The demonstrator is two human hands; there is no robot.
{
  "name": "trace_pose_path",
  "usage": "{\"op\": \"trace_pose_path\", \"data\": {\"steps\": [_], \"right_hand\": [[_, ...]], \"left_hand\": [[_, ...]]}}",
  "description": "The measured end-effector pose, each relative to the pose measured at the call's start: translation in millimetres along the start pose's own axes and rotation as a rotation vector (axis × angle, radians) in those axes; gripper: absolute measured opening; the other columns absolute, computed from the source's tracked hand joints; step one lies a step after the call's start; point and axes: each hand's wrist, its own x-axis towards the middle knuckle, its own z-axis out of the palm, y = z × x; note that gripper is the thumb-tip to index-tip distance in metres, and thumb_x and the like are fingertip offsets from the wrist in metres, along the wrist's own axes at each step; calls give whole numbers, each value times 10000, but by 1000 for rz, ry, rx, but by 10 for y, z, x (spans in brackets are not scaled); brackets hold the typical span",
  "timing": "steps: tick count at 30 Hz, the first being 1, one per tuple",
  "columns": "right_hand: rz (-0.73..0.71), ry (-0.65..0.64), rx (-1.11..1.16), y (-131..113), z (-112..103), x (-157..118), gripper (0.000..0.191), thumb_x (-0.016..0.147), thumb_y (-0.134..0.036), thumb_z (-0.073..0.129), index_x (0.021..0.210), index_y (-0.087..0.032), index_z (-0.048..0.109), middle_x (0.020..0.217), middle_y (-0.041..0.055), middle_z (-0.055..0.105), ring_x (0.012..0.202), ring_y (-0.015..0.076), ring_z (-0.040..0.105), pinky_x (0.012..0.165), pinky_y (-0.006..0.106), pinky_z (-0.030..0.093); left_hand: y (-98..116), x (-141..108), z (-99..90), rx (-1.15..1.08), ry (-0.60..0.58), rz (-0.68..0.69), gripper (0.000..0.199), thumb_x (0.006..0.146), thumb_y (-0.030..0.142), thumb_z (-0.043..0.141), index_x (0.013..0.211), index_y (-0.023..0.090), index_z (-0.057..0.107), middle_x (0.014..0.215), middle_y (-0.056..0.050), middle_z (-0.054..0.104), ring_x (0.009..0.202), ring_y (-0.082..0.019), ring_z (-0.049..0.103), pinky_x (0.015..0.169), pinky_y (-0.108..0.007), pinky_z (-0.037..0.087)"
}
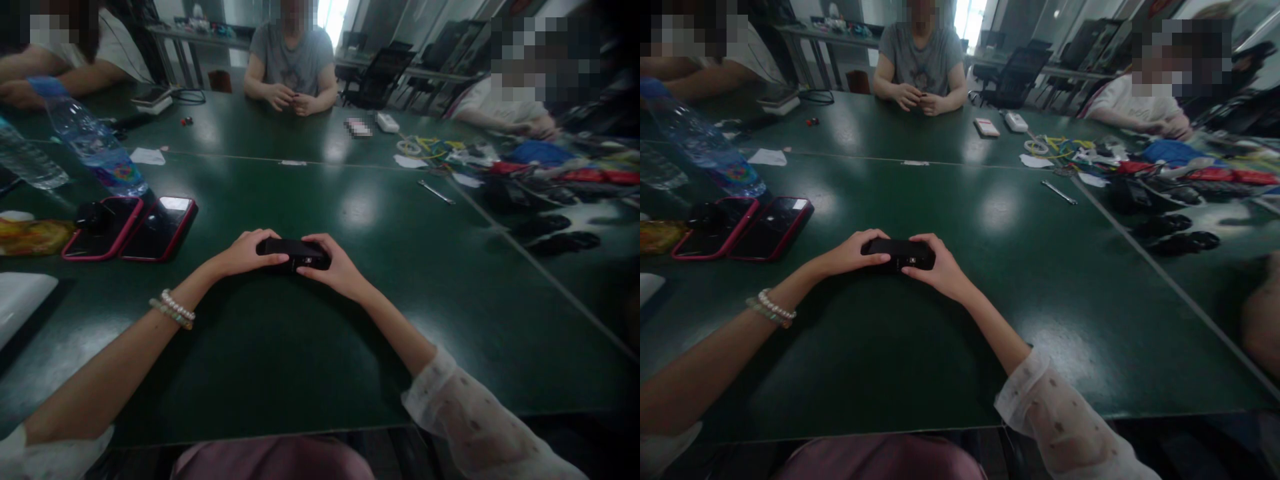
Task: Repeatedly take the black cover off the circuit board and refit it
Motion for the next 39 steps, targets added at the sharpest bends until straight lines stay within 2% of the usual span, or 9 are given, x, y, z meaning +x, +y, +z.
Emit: {"op": "trace_pose_path", "data": {"steps": [8,22,28,30,32,35,39], "right_hand": [[7,26,-61,17,-1,-13,570,773,-367,797,1264,-286,519,1277,70,567,1215,280,556,1043,510,483],[16,31,-70,3,3,-13,569,763,-421,805,1244,-276,539,1257,82,585,1166,281,582,1005,505,499],[38,8,-120,-29,-9,-5,558,787,-495,765,1246,-262,549,1236,95,573,1179,287,558,1018,501,475],[43,18,-139,-32,-12,-6,553,795,-498,756,1250,-260,550,1235,95,571,1181,284,549,1029,501,463],[47,30,-153,-24,-16,-7,548,801,-498,749,1256,-266,548,1230,91,576,1179,280,542,1033,503,458],[39,45,-189,-9,-27,-9,543,799,-512,748,1256,-290,558,1231,78,593,1203,291,512,1046,525,443],[38,58,-233,-18,-37,-15,527,815,-550,720,1260,-309,574,1251,72,604,1252,311,457,1072,555,413]], "left_hand": [[18,-13,3,-24,15,-2,607,810,717,614,1170,229,599,1131,-80,630,1044,-292,553,864,-403,454],[-11,-12,-5,-24,-1,-8,576,830,722,578,1146,246,646,1121,-75,632,1063,-296,542,905,-431,449],[-11,3,17,-27,7,-9,556,884,712,514,1111,223,651,1144,-80,627,1084,-288,544,942,-443,442],[-19,1,24,-41,39,18,573,888,713,510,1165,224,626,1200,-89,612,1119,-288,541,977,-454,436],[-37,-7,24,-98,62,44,644,892,726,490,1300,231,555,1302,-111,568,1182,-296,527,1008,-463,429],[-63,-22,11,-158,42,88,775,877,772,455,1430,228,452,1368,-144,525,1234,-321,512,1029,-487,425],[-49,-38,-12,-96,16,95,851,797,765,596,1460,257,436,1392,-146,518,1256,-350,507,1058,-527,400]]}}
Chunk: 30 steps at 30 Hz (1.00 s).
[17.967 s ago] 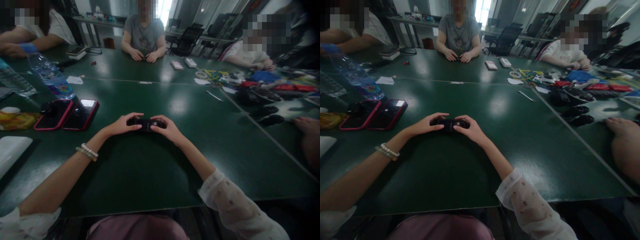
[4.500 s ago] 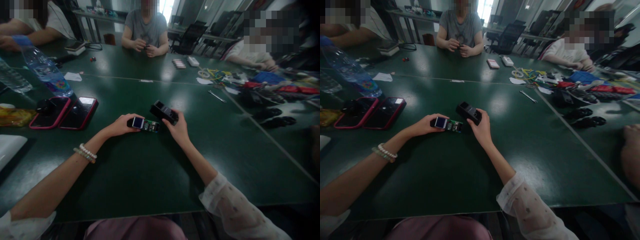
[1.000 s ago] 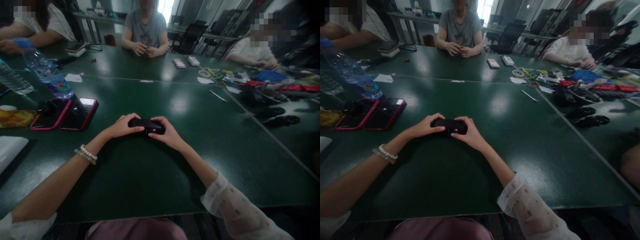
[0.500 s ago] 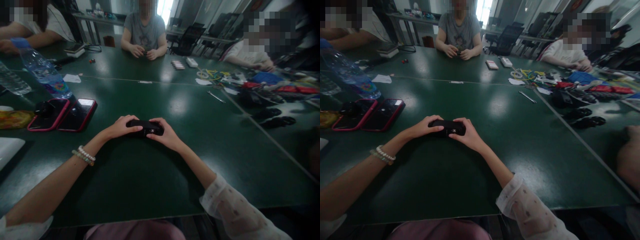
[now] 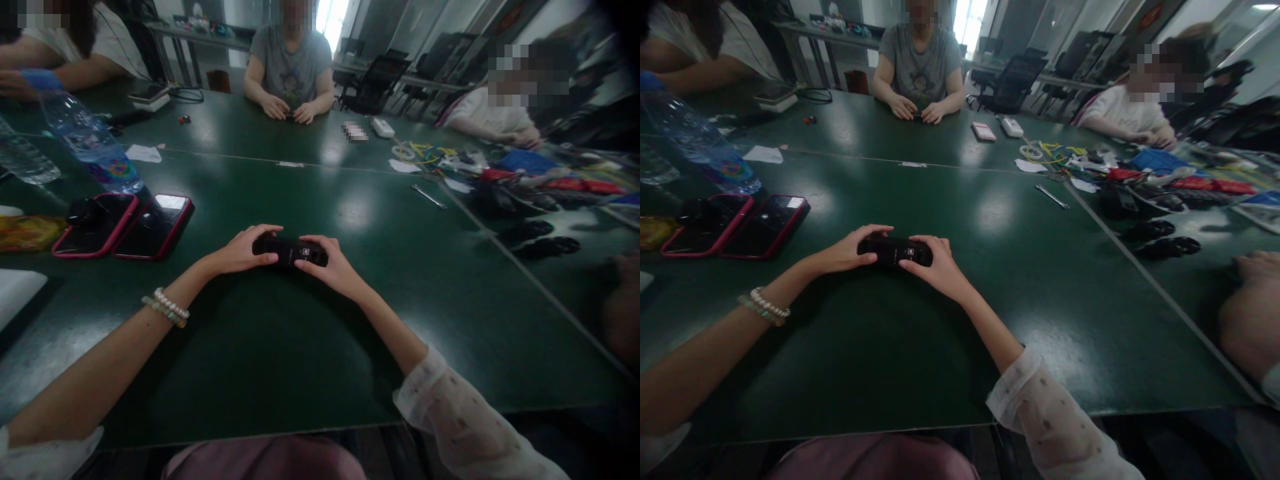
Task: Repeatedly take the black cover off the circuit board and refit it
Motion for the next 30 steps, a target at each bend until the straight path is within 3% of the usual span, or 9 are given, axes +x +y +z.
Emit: {"op": "trace_pose_path", "data": {"steps": [4,8,20,30], "right_hand": [[30,20,-27,-15,28,-6,528,849,-597,661,1274,-298,572,1254,91,586,1270,321,431,1082,562,400],[-33,67,-79,-17,76,-3,529,851,-576,672,1302,-326,551,1266,89,575,1270,337,423,1088,584,382],[26,61,23,8,45,10,544,824,-580,702,1277,-304,581,1284,83,600,1266,300,493,1080,547,424],[67,-8,170,38,13,38,536,799,-549,741,1229,-269,586,1192,81,640,1128,276,613,973,500,512]], "left_hand": [[64,-11,-5,52,-5,-19,902,739,692,718,1481,284,410,1473,-134,467,1302,-364,479,1090,-545,365],[86,-20,3,105,8,-19,921,704,615,788,1483,322,394,1459,-106,486,1296,-349,484,1089,-533,363],[28,-6,36,42,36,-42,863,737,578,785,1473,312,422,1435,-115,505,1253,-333,535,1048,-513,413],[40,-20,24,65,9,-93,868,729,597,782,1477,350,418,1444,-103,488,1249,-353,524,1014,-541,441]]}}
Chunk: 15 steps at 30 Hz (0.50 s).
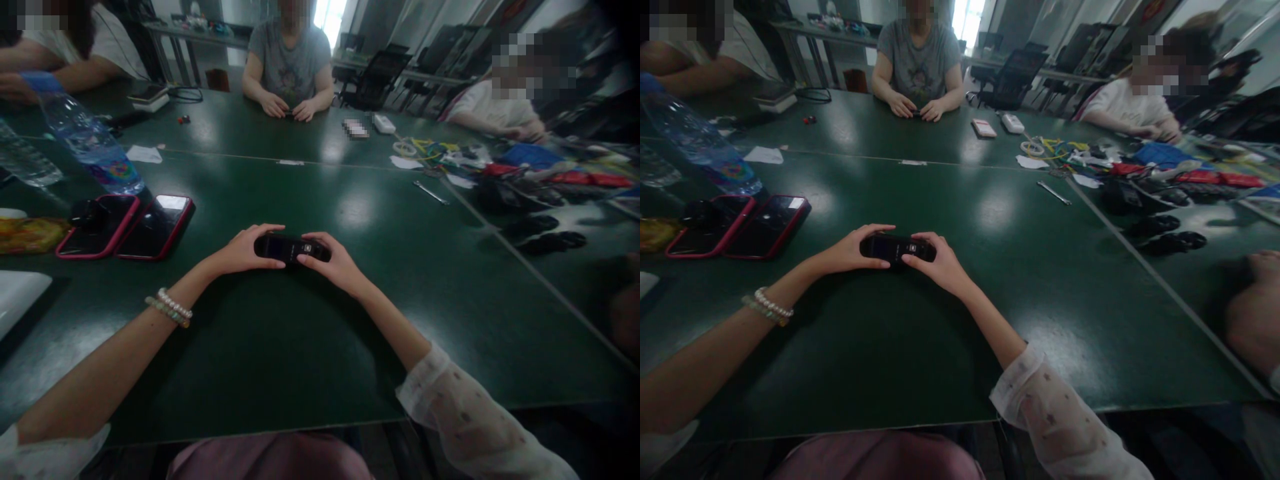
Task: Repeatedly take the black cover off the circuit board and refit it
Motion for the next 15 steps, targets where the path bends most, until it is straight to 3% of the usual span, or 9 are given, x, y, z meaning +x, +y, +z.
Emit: {"op": "trace_pose_path", "data": {"steps": [3,9,15], "right_hand": [[8,9,-53,-12,1,-11,521,812,-575,715,1211,-260,601,1189,88,618,1124,279,593,977,510,499],[26,31,-169,-62,-4,-32,495,825,-646,658,1161,-285,615,1241,87,573,1307,328,412,1074,576,400],[12,85,-245,-46,45,0,481,887,-682,536,1077,-250,631,1215,110,592,1278,343,418,1095,583,356]], "left_hand": [[-14,5,9,-49,-3,-3,870,723,580,796,1472,336,427,1439,-106,495,1277,-348,519,1030,-532,444],[-7,5,15,-88,8,3,810,759,569,768,1460,326,441,1457,-109,483,1284,-346,519,1023,-518,460],[-19,17,20,3,40,62,768,789,573,740,1449,299,460,1388,-110,535,1265,-328,506,1056,-510,423]]}}
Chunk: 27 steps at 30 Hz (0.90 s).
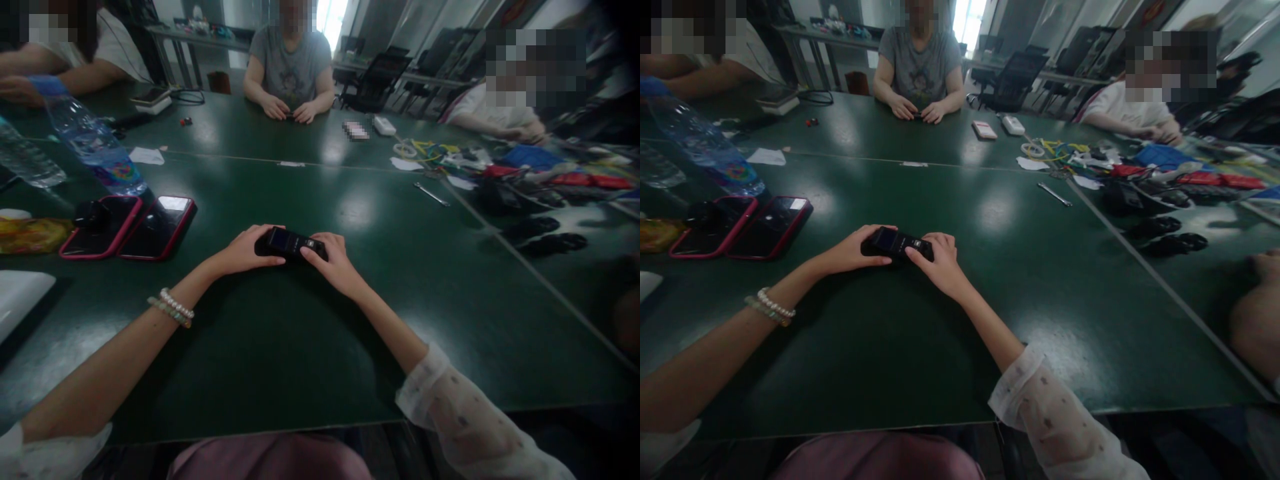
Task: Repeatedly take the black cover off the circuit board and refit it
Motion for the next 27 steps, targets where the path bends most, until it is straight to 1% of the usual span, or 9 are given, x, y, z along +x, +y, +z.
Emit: {"op": "trace_pose_path", "data": {"steps": [2,5,9,13,15,17,22,25,27], "right_hand": [[-9,32,-17,3,26,-1,487,900,-677,516,1091,-243,627,1199,112,600,1242,343,443,1082,582,367],[-58,74,4,6,48,-17,514,902,-657,535,1196,-239,585,1204,115,606,1193,328,482,1045,559,415],[-186,77,13,28,57,-30,612,832,-578,692,1319,-253,510,1274,123,580,1177,323,508,1007,535,461],[-239,79,-39,59,75,-21,499,839,-430,727,1272,-265,544,1214,111,617,1104,318,553,954,544,482],[-238,90,-27,52,81,-20,483,834,-412,730,1256,-260,553,1194,108,629,1083,313,571,942,536,485],[-234,140,28,23,72,-22,485,830,-428,729,1249,-256,554,1193,103,632,1085,304,584,953,518,482],[-133,389,222,-10,-43,-4,500,847,-531,682,1240,-253,545,1167,82,639,1066,267,613,957,463,492],[-60,498,231,105,-121,39,547,827,-575,685,1233,-236,547,1153,91,638,1068,268,612,969,464,488],[-2,536,185,226,-141,68,565,811,-598,689,1219,-232,554,1144,97,638,1063,275,610,961,478,491]], "left_hand": [[-25,16,19,6,15,15,732,814,565,718,1440,281,467,1376,-108,548,1248,-319,518,1054,-503,421],[-64,39,47,27,46,10,699,818,559,714,1400,233,505,1331,-119,573,1217,-317,533,1046,-497,423],[-81,43,52,33,54,-23,715,786,565,743,1367,207,527,1307,-130,573,1186,-321,548,1013,-496,449],[-66,32,37,42,41,-16,744,785,526,759,1405,210,495,1326,-132,561,1201,-320,538,1032,-506,435],[-63,32,33,35,41,-27,736,782,512,764,1394,199,501,1321,-137,563,1193,-322,543,1024,-508,441],[-67,33,31,17,40,-35,708,783,491,770,1370,186,516,1304,-138,574,1177,-317,555,1009,-498,454],[-80,30,20,4,19,54,631,833,439,739,1388,243,513,1319,-100,580,1208,-294,540,1030,-479,444],[-74,23,7,-3,8,55,628,841,441,727,1401,265,503,1337,-91,569,1222,-293,534,1032,-482,445],[-70,19,0,-9,4,42,622,842,450,722,1398,269,507,1338,-89,568,1222,-295,536,1027,-486,449]]}}
